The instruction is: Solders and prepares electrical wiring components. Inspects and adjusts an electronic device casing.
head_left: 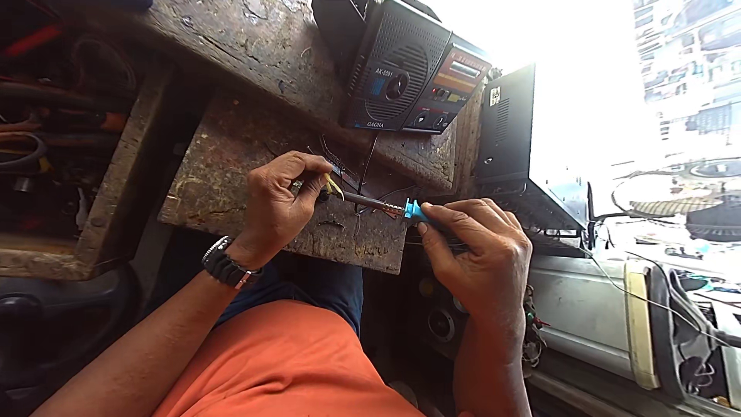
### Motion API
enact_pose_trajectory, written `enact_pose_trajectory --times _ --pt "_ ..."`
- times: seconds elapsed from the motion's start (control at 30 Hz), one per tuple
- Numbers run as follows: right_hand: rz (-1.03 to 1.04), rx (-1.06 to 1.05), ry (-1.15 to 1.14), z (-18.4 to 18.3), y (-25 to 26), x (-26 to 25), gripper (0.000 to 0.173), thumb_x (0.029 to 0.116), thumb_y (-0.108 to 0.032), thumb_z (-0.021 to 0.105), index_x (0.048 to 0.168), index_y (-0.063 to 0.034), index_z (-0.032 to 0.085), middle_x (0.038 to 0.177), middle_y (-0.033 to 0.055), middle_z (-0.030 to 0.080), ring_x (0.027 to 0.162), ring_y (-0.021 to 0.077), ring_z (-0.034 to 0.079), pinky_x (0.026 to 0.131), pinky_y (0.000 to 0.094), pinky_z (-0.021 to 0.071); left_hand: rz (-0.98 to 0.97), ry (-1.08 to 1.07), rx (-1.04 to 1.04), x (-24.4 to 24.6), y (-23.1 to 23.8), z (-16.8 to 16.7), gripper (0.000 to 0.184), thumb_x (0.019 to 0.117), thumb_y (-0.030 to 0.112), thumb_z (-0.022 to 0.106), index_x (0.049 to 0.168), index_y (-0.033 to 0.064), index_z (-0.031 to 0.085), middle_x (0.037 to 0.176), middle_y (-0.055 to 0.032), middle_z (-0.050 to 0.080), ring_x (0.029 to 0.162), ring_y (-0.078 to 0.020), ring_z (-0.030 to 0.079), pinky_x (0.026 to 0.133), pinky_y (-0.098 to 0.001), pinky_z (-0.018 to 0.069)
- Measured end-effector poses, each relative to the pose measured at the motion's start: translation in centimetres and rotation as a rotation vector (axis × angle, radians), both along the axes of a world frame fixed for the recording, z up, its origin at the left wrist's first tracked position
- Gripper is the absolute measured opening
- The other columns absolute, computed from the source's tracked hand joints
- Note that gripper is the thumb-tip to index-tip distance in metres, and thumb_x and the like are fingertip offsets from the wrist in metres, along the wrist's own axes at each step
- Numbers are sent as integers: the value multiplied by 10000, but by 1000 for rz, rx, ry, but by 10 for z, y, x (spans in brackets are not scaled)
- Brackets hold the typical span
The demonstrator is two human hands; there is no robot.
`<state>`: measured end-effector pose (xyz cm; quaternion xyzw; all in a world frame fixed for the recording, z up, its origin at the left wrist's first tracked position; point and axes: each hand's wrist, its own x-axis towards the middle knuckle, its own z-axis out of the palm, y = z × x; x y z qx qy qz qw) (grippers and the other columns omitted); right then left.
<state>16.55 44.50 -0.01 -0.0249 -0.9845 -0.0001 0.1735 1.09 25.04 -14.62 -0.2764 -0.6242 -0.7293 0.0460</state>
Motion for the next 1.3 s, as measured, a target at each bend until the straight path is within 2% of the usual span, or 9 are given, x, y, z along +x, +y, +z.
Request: enact_pose_trajectory --times 1.3 --pt "-2 -10 14 -1 1 1 216 935 -278 697 1084 -180 818 1023 33 736 957 169 651 782 397 467 10 19 6 0 0 -1 127 929 -21 700 1053 -19 729 1052 -92 740 963 -134 724 885 -301 625"
